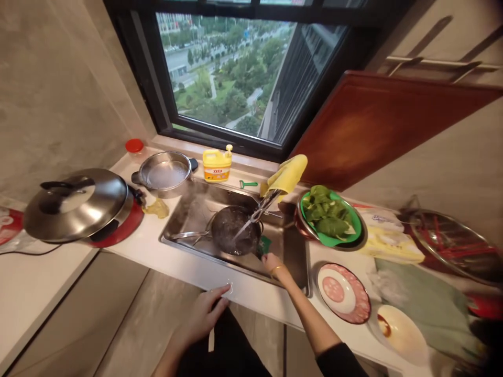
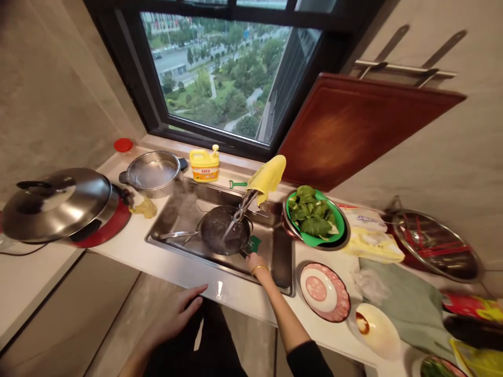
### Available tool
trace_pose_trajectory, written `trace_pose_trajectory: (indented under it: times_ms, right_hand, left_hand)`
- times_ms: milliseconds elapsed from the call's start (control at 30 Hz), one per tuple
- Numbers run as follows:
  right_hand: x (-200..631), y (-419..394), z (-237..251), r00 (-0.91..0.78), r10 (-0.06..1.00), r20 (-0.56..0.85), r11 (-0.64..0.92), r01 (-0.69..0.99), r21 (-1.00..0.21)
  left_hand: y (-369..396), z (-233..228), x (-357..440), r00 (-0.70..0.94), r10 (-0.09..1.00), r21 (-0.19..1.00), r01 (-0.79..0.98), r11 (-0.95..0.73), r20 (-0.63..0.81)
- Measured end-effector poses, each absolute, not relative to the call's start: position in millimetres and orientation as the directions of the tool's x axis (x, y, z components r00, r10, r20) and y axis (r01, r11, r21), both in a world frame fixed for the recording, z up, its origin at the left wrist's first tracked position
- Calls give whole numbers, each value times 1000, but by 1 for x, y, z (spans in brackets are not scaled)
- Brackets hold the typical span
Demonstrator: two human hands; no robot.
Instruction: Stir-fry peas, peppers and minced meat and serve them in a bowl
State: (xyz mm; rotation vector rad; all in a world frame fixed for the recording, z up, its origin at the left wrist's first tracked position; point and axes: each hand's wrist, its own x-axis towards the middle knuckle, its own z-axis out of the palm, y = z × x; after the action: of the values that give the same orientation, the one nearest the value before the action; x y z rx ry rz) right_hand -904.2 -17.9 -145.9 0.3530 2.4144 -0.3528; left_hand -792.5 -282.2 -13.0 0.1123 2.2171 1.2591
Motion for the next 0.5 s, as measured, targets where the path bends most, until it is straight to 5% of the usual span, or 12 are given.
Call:
trace_pose_trajectory:
  times_ms: [200,500]
  right_hand:
    - [-930,-78,-148,-775,102,-624,943,275,-188]
    - [-936,-42,-135,-716,268,-644,917,394,-56]
  left_hand:
    - [-277,-7,-812,-798,389,799,-180,574,-460]
    - [-313,-23,-842,-742,432,777,-186,601,-512]
